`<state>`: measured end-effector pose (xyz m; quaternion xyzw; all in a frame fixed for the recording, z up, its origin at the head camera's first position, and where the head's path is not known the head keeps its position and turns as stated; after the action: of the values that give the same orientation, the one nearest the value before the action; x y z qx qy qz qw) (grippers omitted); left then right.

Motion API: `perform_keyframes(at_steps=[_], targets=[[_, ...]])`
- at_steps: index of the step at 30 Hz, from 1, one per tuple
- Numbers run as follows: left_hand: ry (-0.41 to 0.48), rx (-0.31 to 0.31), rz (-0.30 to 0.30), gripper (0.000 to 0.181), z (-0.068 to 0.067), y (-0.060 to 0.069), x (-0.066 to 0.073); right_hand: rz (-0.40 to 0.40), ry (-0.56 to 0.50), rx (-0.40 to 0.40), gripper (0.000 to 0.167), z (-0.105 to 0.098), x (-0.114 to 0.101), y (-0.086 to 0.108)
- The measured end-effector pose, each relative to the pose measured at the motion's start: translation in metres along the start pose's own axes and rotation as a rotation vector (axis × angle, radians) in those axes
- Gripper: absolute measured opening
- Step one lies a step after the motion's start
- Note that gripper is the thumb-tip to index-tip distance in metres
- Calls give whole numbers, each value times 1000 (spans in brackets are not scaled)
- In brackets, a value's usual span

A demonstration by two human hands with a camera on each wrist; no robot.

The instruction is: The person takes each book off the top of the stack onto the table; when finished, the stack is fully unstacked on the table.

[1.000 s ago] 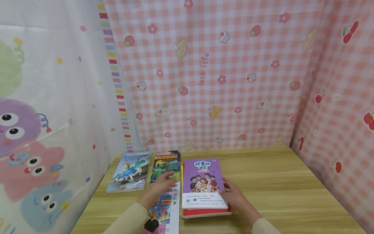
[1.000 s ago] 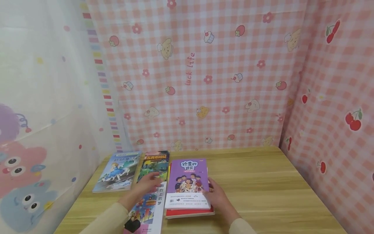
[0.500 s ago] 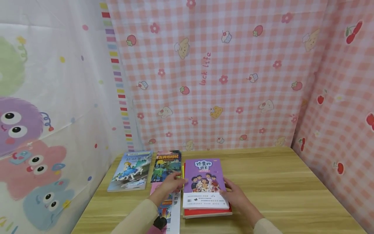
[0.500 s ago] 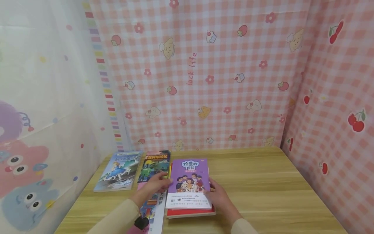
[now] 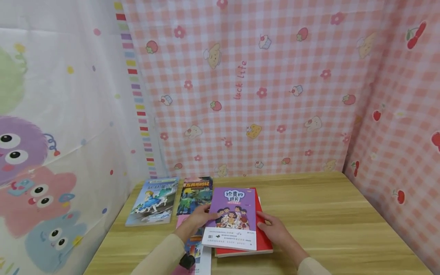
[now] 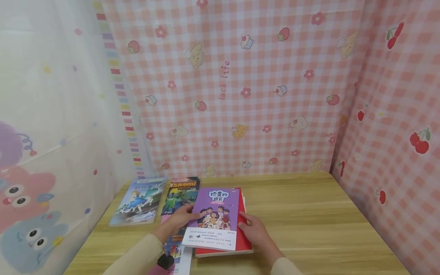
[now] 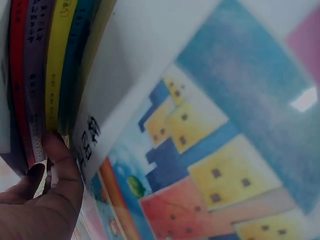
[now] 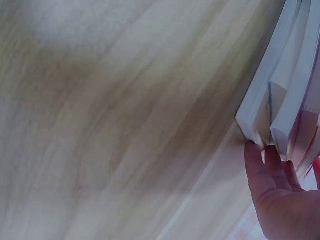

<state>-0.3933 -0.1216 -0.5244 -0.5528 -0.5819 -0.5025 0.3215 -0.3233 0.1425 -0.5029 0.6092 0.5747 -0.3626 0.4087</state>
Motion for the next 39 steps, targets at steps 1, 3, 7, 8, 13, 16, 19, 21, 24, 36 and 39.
perform_keyframes(at_steps=[1,3,7,8,13,16,19,21,24,36,39], targets=[[9,-9,-2,68,-1,0,-1,-5,5,2,46,0,1,-1],[29,-28,-7,69,-2,1,-2,-1,19,3,49,0,4,-2],[91,-66,-21,72,-5,5,0,23,36,-4,53,-1,8,-5],[111,-80,-19,72,-5,6,1,29,34,-3,54,-2,8,-5],[186,-165,4,75,-2,8,7,28,42,-2,56,-7,7,-6],[186,-185,20,76,-4,9,7,36,52,-5,58,-8,7,-6],[177,-191,33,77,-10,13,6,61,60,-22,60,-5,8,-6],[172,-198,43,77,-15,16,5,77,54,-31,60,-3,8,-6],[165,-207,64,78,-21,20,4,94,46,-33,60,-1,8,-6],[196,-254,83,84,-27,25,2,72,49,-34,60,-1,7,-4],[207,-252,87,84,-27,24,3,80,42,-36,61,-1,6,-5]])
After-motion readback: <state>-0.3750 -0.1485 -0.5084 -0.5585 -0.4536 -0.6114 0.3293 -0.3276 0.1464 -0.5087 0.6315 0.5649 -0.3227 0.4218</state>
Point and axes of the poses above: each hand's wrist, its own y-axis away from the middle knuckle, its own z-axis out of the palm, x = y × z, the point moved 6 cm from there along -y, towards the middle knuckle, and after that the axes turned 1 degree about x, right-handed, at the moved point
